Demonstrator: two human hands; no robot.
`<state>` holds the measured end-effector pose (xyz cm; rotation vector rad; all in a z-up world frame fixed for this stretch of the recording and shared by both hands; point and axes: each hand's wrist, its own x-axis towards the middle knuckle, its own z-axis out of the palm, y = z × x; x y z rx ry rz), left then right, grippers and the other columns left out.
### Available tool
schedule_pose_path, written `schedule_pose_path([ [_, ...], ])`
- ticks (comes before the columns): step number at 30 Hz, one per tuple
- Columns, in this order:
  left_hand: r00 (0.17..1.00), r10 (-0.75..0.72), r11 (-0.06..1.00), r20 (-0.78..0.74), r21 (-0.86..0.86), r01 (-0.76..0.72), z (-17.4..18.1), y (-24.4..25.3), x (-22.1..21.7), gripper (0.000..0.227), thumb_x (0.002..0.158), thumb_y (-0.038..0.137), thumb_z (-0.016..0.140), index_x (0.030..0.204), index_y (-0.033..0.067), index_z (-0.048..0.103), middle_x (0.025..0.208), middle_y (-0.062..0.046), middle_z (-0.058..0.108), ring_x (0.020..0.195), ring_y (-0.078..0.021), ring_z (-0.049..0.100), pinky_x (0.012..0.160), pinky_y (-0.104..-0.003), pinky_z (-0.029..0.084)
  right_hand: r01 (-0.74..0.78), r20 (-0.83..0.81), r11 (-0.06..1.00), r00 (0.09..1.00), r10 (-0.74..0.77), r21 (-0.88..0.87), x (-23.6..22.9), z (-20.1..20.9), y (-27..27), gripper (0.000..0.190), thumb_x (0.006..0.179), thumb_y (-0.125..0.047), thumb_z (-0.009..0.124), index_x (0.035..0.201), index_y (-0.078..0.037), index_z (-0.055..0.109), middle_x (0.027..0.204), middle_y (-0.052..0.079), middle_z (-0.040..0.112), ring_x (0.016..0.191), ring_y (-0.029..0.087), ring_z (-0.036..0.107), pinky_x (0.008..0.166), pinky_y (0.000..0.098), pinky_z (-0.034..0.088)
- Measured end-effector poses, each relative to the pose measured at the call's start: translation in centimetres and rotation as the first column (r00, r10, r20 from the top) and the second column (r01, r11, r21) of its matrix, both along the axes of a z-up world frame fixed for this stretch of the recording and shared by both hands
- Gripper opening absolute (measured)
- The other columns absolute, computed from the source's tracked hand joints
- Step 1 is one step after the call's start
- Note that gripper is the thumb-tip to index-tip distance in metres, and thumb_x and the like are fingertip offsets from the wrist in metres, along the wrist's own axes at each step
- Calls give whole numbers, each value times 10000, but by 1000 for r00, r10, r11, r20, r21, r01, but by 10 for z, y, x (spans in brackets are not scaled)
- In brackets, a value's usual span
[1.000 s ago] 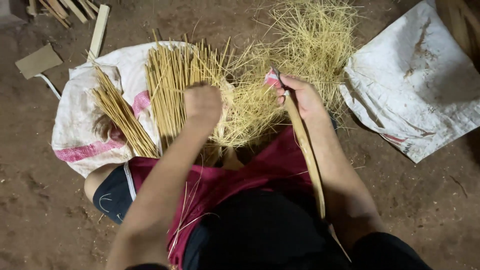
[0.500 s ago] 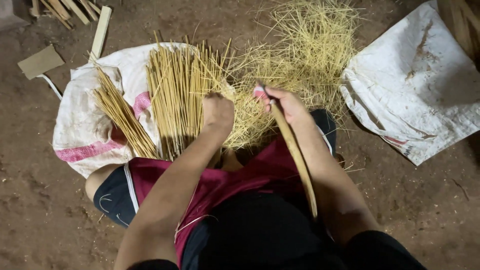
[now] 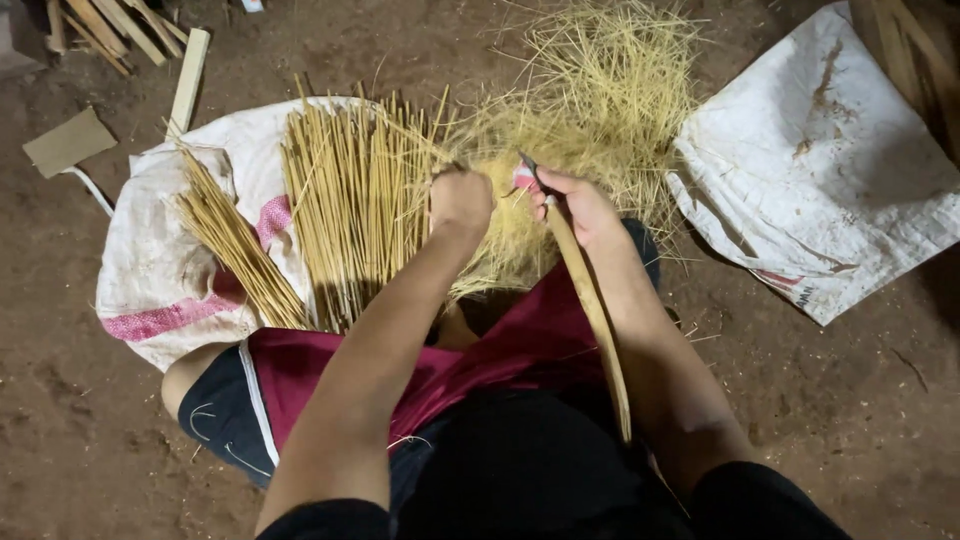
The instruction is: Stripping and cleaning individual stalks of straw or reeds using a small knife while seated on the floor.
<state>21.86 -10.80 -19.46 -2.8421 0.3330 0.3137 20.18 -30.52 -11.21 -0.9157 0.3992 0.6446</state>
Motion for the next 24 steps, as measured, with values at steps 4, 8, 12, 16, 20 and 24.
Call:
schedule_pose_path([
  [4, 970, 239, 948, -54, -203, -245, 116, -19, 16, 278, 934, 55, 519, 908, 91, 794, 907, -112, 784, 882, -328, 767, 672, -473, 601, 92, 26, 995, 995, -93, 49, 11, 25, -21, 140, 908, -162, 702, 948, -66, 609, 842, 30, 598, 682, 83, 598, 570, 224, 540],
  [8, 925, 368, 892, -95, -246, -380, 98, -14, 36, 268, 948, 35, 523, 942, 93, 784, 955, -126, 783, 925, -338, 765, 735, -496, 614, 173, 46, 979, 983, -179, 109, 15, 57, -35, 139, 913, -164, 700, 934, -59, 611, 837, 58, 633, 675, 77, 607, 568, 214, 549],
  [12, 953, 301, 942, -38, -141, -304, 111, 31, 3, 274, 879, 22, 565, 831, 163, 795, 811, -74, 777, 826, -319, 775, 642, -477, 613, 129, 52, 988, 990, -133, 84, 8, 44, -39, 124, 939, -171, 668, 964, -70, 602, 829, 10, 608, 647, 67, 594, 540, 209, 541],
  [16, 912, 346, 937, -218, 29, -349, 104, 92, -50, 254, 951, 136, 557, 916, 101, 806, 873, -102, 787, 955, -319, 765, 756, -466, 582, 84, -50, 993, 996, -80, 83, -2, 23, -27, 127, 945, -166, 655, 944, -63, 580, 813, 32, 603, 652, 71, 592, 566, 206, 532],
  [20, 840, 345, 938, -419, 117, -326, 45, 110, -95, 258, 930, 80, 547, 920, 7, 794, 936, -165, 776, 1002, -371, 742, 796, -533, 552, 80, -118, 988, 991, -64, 130, -6, 15, -12, 141, 930, -142, 671, 919, -46, 568, 795, 40, 600, 645, 76, 589, 567, 202, 531],
  [24, 893, 226, 974, -390, 58, -221, 14, 109, -57, 247, 912, 96, 556, 914, 72, 802, 931, -116, 788, 989, -344, 754, 761, -528, 560, 9, -99, 992, 995, 3, 125, -2, 1, -3, 124, 952, -153, 645, 933, -59, 567, 814, 11, 574, 666, 61, 581, 572, 202, 539],
])
